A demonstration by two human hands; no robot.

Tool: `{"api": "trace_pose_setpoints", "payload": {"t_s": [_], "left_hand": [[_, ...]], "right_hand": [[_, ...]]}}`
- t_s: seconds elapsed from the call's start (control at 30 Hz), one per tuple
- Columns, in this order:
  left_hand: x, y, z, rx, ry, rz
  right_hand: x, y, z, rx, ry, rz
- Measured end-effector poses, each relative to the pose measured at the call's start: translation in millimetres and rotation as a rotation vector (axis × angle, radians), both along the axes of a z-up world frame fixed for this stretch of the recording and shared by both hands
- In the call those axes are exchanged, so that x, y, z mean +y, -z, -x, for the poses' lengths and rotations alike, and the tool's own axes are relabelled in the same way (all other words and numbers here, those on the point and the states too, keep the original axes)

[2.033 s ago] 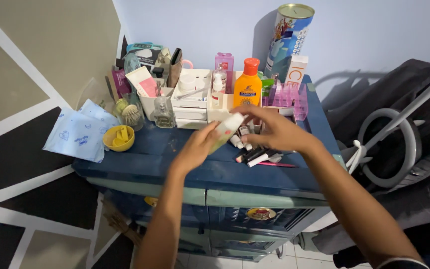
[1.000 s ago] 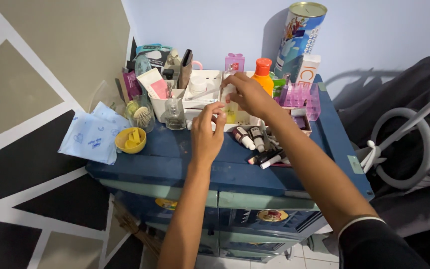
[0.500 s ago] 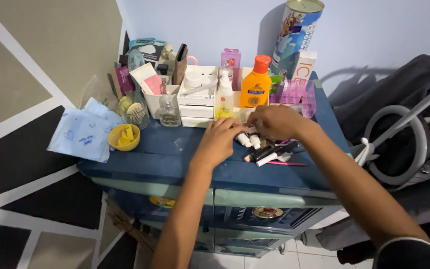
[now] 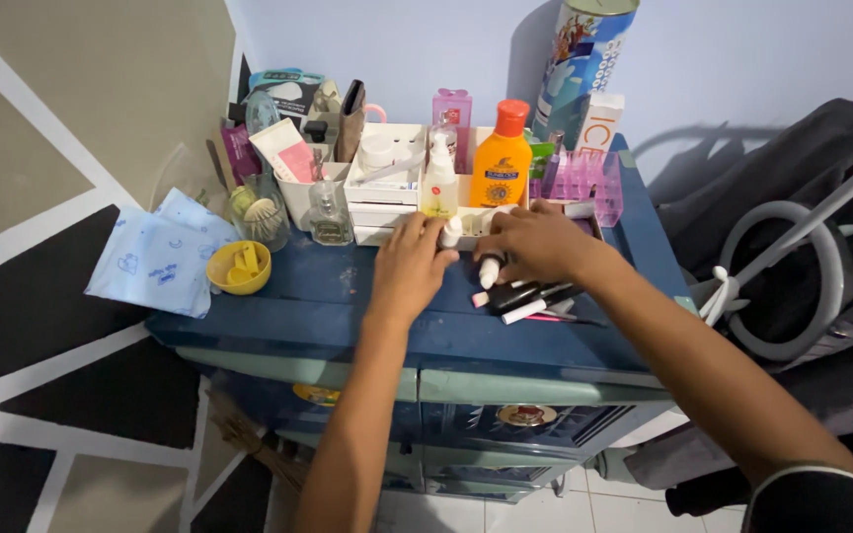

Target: The person organizes toiletries and cosmetics on a blue storage unit, then wipes the surface with a tissue. They move a fan, pick up two glasses, and walk toward another room.

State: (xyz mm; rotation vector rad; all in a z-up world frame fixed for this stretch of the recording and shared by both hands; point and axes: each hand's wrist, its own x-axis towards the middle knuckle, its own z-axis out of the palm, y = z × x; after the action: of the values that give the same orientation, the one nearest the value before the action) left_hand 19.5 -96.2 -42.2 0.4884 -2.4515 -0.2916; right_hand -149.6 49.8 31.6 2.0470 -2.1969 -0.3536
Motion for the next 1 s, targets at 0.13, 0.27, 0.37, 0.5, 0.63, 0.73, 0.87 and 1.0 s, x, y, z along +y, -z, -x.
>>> {"api": "trace_pose_setpoints", "payload": {"t_s": [0.13, 0.27, 0.37, 0.5, 0.63, 0.73, 0.87, 1.0], "left_hand": [[9.8, -16.5, -6.2, 0.105, -0.031, -0.102], [15.5, -25.7, -10.7, 0.277, -0.049, -0.077], [17.0, -26.2, -10.6, 0.348, -0.071, -0.056], [12.7, -22.0, -7.9, 0.404, -0.089, -0.039], [13.0, -25.1, -10.4, 0.384, -0.092, -0.049], [13.9, -26.2, -11.4, 0.383, -0.089, -0.069], [13.6, -27.1, -11.3, 0.391, -0.091, -0.085], [13.5, -27.9, -12.8, 0.390, -0.088, -0.095]], "right_hand": [[9.3, -19.9, 8.3, -0.177, -0.018, 0.181], [6.2, -17.4, 31.9, -0.608, -0.030, 0.589], [-3.7, -12.3, 43.5, -0.589, -0.011, 0.776], [-15.1, -7.5, 31.0, -0.601, 0.055, 0.683], [-24.3, 5.3, 17.4, -0.553, 0.032, 0.640], [-19.9, 0.6, 7.2, -0.598, 0.052, 0.525], [-12.5, -17.8, -5.4, -0.483, 0.090, 0.446], [-18.1, -14.1, 7.1, -0.527, 0.108, 0.428]]}}
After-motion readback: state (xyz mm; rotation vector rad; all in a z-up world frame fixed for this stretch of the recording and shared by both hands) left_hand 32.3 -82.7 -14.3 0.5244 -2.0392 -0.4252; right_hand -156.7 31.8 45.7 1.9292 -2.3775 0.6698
